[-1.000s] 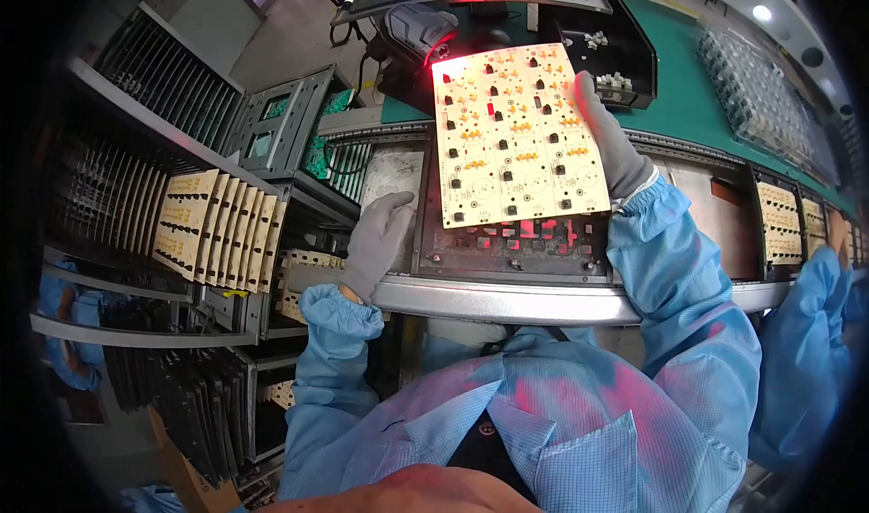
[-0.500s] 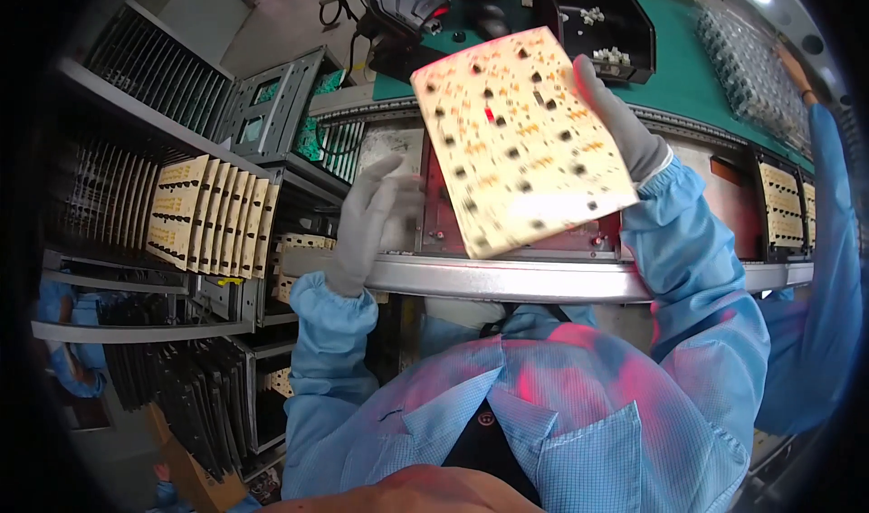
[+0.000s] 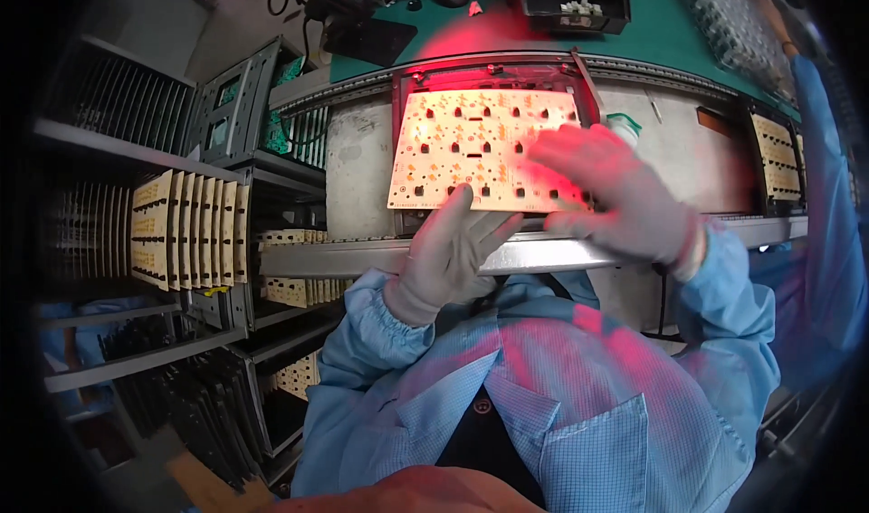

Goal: The recorder is testing printed circuit boards (PCBs) by placing them into a testing fixture on an electronics assembly line and verifying the results on a monitor.

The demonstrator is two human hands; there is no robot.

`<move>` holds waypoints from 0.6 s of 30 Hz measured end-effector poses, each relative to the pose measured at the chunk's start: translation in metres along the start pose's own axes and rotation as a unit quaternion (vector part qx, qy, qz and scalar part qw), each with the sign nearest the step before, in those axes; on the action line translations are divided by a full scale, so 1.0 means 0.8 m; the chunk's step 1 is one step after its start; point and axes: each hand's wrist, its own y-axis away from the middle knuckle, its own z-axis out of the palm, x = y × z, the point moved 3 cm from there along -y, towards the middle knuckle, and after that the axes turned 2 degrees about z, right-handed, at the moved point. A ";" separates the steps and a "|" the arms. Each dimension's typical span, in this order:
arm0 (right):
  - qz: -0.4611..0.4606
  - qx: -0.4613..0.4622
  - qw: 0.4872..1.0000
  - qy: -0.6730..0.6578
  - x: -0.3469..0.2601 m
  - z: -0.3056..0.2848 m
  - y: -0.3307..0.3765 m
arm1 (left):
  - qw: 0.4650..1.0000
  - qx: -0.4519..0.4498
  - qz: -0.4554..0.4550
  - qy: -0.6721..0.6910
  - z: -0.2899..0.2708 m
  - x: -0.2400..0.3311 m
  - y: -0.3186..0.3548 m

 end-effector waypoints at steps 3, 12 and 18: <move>0.032 0.066 0.986 0.147 -0.003 0.044 0.004 | 1.000 0.010 0.013 -0.015 0.011 0.000 -0.009; 0.073 0.103 0.983 0.131 0.024 0.058 0.016 | 0.778 -0.067 0.071 -0.621 0.027 0.056 0.057; 0.109 0.258 0.952 0.123 0.091 0.031 0.013 | 0.375 -0.029 0.283 -0.882 -0.016 0.122 0.031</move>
